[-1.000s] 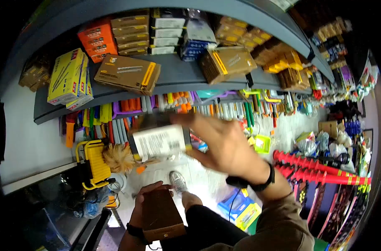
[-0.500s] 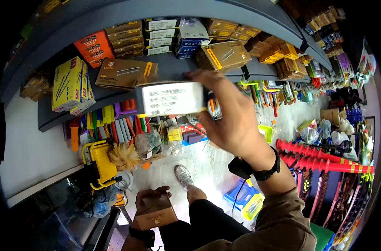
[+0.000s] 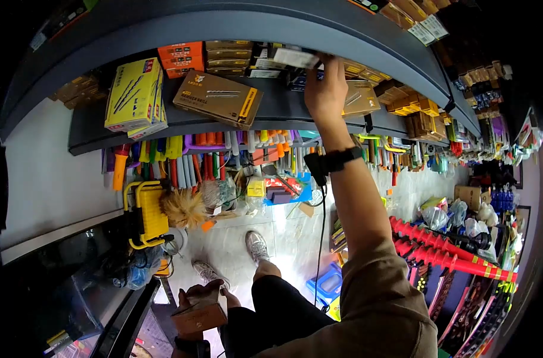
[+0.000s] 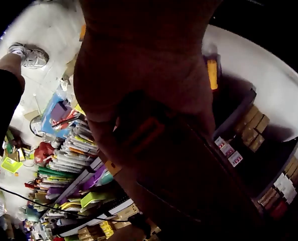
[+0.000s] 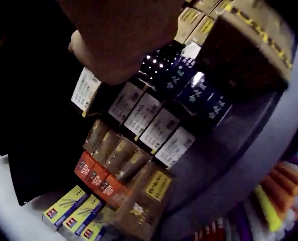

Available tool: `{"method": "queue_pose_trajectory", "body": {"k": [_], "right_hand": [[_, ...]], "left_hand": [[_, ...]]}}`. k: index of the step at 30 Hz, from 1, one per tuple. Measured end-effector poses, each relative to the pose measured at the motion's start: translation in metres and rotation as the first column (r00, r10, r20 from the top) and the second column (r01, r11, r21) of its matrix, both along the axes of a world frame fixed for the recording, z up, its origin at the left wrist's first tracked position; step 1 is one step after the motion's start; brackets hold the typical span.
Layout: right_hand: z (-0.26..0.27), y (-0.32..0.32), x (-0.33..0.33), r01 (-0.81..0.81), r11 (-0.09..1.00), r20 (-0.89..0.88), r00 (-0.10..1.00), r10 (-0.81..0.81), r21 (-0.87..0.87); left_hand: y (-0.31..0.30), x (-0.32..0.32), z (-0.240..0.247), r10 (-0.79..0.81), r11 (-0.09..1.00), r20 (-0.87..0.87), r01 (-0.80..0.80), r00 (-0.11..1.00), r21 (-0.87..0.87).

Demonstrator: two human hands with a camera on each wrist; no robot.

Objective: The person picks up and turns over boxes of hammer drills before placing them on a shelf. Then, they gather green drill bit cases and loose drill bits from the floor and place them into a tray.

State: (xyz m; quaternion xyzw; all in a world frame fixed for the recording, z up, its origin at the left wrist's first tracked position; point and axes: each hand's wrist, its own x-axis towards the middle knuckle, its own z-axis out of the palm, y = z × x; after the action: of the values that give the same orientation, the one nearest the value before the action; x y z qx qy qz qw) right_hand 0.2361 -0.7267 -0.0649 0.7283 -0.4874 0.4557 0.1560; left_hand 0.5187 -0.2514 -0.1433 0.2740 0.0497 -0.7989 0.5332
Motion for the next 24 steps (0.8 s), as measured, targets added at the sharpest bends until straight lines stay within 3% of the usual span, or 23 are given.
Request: {"method": "queue_pose_trajectory", "body": {"k": [2,4,6,9,11,12,14,19,21,24], "right_hand": [[0.003,-0.022,0.008,-0.052,0.997,0.014,0.998,0.053,-0.056],[0.003,-0.037,0.009,-0.032,0.986,-0.035,0.999,0.038,0.166],[0.007,-0.038,0.014,-0.083,0.981,0.006,0.997,0.083,0.175],[0.003,-0.031,0.014,-0.195,0.923,0.043,0.980,0.192,0.331],[-0.005,-0.019,0.024,-0.446,0.885,0.361,0.854,0.376,0.132],[-0.005,-0.013,0.024,-0.445,0.885,0.359,0.855,0.375,0.134],[-0.004,-0.003,0.025,-0.491,0.851,0.520,0.784,0.339,0.186],[-0.002,-0.016,0.018,-0.454,0.874,0.519,0.796,0.312,0.171],[0.000,-0.020,0.017,-0.285,0.940,0.349,0.914,0.206,0.190],[-0.001,-0.034,0.017,-0.169,0.975,0.246,0.960,0.130,0.143]], "left_hand": [[0.005,0.002,0.005,0.016,0.999,0.064,-0.018,0.998,0.028],[0.007,0.000,0.017,0.074,0.996,0.092,-0.078,0.993,0.040],[0.008,0.000,0.019,0.087,0.995,0.104,-0.091,0.991,0.040],[0.010,-0.001,0.017,0.091,0.994,0.104,-0.096,0.990,0.051],[0.009,-0.003,0.016,0.087,0.994,0.101,-0.093,0.991,0.054],[0.009,-0.004,0.016,0.089,0.994,0.102,-0.095,0.991,0.056],[0.008,-0.004,0.016,0.086,0.994,0.106,-0.092,0.991,0.057],[0.005,-0.007,0.016,0.080,0.995,0.096,-0.086,0.992,0.054],[0.010,-0.009,0.006,0.097,0.994,0.099,-0.101,0.990,0.042],[0.018,-0.011,-0.003,0.127,0.991,0.101,-0.129,0.987,0.018]]}}
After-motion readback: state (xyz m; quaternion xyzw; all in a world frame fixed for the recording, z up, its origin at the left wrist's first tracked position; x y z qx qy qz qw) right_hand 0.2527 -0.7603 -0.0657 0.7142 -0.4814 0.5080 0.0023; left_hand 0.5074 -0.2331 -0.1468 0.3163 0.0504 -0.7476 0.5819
